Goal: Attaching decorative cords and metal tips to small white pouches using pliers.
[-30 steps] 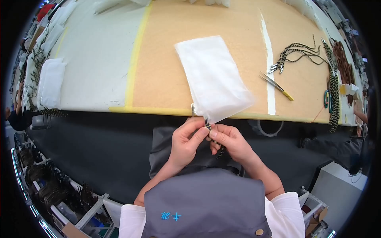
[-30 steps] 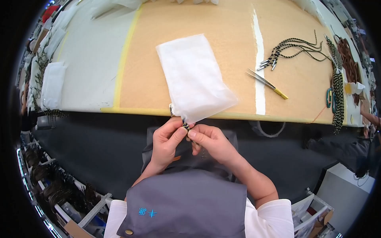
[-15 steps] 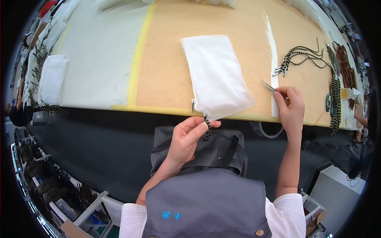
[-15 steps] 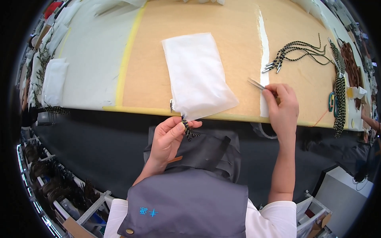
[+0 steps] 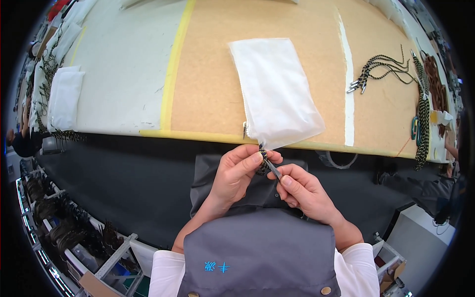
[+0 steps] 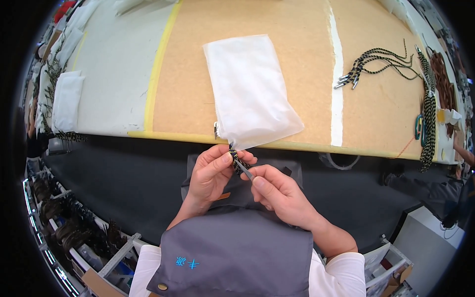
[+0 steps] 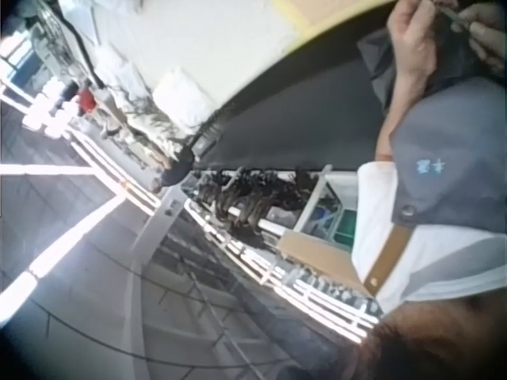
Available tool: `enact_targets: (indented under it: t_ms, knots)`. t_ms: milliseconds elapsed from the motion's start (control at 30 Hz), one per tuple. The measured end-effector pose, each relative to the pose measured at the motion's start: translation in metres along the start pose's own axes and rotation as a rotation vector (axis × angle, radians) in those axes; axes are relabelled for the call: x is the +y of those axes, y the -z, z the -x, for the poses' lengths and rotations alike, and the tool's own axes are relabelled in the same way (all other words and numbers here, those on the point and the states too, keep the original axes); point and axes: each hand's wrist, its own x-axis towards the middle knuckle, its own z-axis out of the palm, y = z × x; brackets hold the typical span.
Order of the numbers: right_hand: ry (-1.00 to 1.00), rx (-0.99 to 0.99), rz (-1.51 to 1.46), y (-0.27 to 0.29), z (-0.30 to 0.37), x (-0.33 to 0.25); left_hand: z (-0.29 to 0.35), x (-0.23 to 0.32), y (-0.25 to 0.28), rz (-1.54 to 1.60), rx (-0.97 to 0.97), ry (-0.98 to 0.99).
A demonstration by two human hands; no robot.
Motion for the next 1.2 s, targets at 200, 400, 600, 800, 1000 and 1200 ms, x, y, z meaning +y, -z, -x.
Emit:
enact_targets:
  t_ms: [200, 400, 600, 800, 1000, 1200]
  knots:
    - [0.022, 0.026, -0.010, -0.003, -0.004, 0.004, 0.000, -0.001, 0.000, 0.016, 0.002, -0.011]
    - [0.115, 0.074, 0.005, -0.009, -0.010, 0.003, 0.000, -0.006, 0.001, -0.052, 0.021, -0.081]
    - [0.213, 0.132, 0.116, -0.004, -0.015, 0.010, -0.002, -0.003, -0.001, -0.038, 0.038, -0.066]
    - [0.216, 0.127, 0.145, 0.001, -0.016, 0.010, -0.003, 0.000, -0.001, -0.113, 0.023, -0.024]
    - [0.406, 0.260, 0.483, 0.000, -0.017, 0.014, -0.001, -0.003, -0.012, 0.022, 0.106, 0.009]
    - [0.494, 0.356, 0.672, -0.008, -0.015, 0.008, 0.000, -0.008, -0.017, -0.007, 0.176, -0.056]
